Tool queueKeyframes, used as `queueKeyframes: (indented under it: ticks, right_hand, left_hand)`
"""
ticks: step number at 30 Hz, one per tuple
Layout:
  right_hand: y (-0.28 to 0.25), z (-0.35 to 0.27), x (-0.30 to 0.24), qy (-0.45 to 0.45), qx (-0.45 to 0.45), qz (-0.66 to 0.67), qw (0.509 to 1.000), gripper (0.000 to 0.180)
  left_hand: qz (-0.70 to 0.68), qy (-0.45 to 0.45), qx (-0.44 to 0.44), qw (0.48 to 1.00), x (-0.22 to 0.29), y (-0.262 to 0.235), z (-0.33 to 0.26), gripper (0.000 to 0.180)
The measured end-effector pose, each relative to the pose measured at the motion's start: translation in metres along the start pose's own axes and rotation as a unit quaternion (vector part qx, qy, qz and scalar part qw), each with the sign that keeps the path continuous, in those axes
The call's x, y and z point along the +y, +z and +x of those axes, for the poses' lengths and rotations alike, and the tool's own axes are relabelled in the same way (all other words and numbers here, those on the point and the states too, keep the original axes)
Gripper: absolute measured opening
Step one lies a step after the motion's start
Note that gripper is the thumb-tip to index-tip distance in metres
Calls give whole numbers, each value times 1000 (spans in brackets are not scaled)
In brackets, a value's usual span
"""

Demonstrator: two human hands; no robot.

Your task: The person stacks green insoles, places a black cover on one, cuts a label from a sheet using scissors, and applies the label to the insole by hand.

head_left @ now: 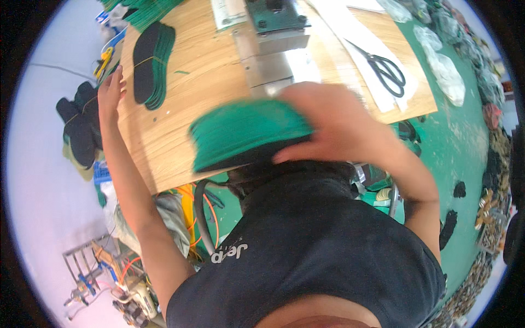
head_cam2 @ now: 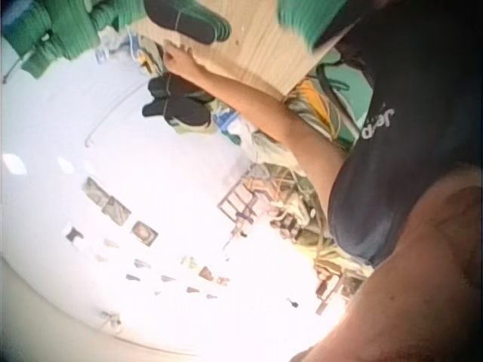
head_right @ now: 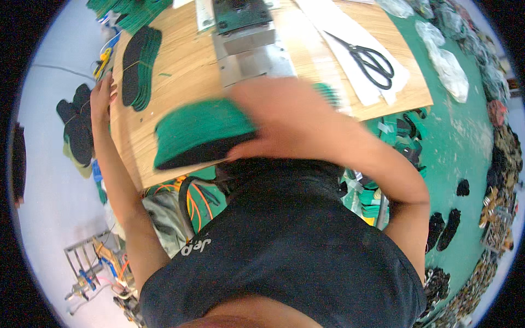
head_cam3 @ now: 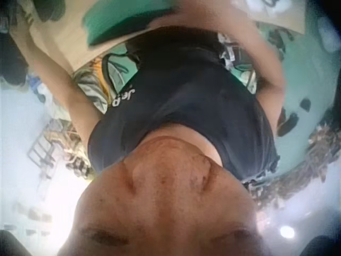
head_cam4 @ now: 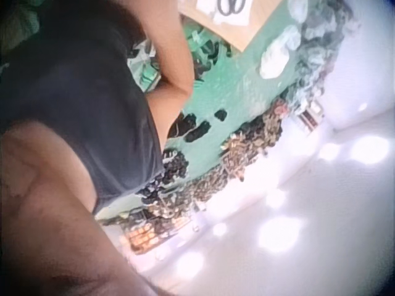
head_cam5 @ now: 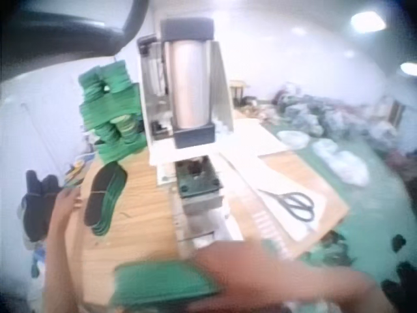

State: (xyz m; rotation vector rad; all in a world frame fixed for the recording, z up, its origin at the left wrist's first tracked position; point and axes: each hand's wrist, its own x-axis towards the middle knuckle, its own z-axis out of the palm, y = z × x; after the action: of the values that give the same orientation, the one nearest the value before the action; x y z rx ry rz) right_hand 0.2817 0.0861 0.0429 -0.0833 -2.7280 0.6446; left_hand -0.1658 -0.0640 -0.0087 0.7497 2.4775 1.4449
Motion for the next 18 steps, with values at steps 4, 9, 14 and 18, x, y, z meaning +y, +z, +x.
queueKeyframes:
  ticks: [4,9,14,18]
  right_hand:
    - [-96,-76,53,297,266,-93,912,63]
    - [-164,-88,219,362,290,36,885,62]
    - [-128,-93,330,454,142,-135,869,63]
    - [-125,-67,244,320,215,-232,893,58]
  left_hand:
    - [35,-85,-74,993,12,38,37,79]
    - [130,-77,-165,975,27,73,42,69]
    - [5,-13,-210,978,50,67,-17,66]
    - [-86,58,-89,991,54,66,-65,56]
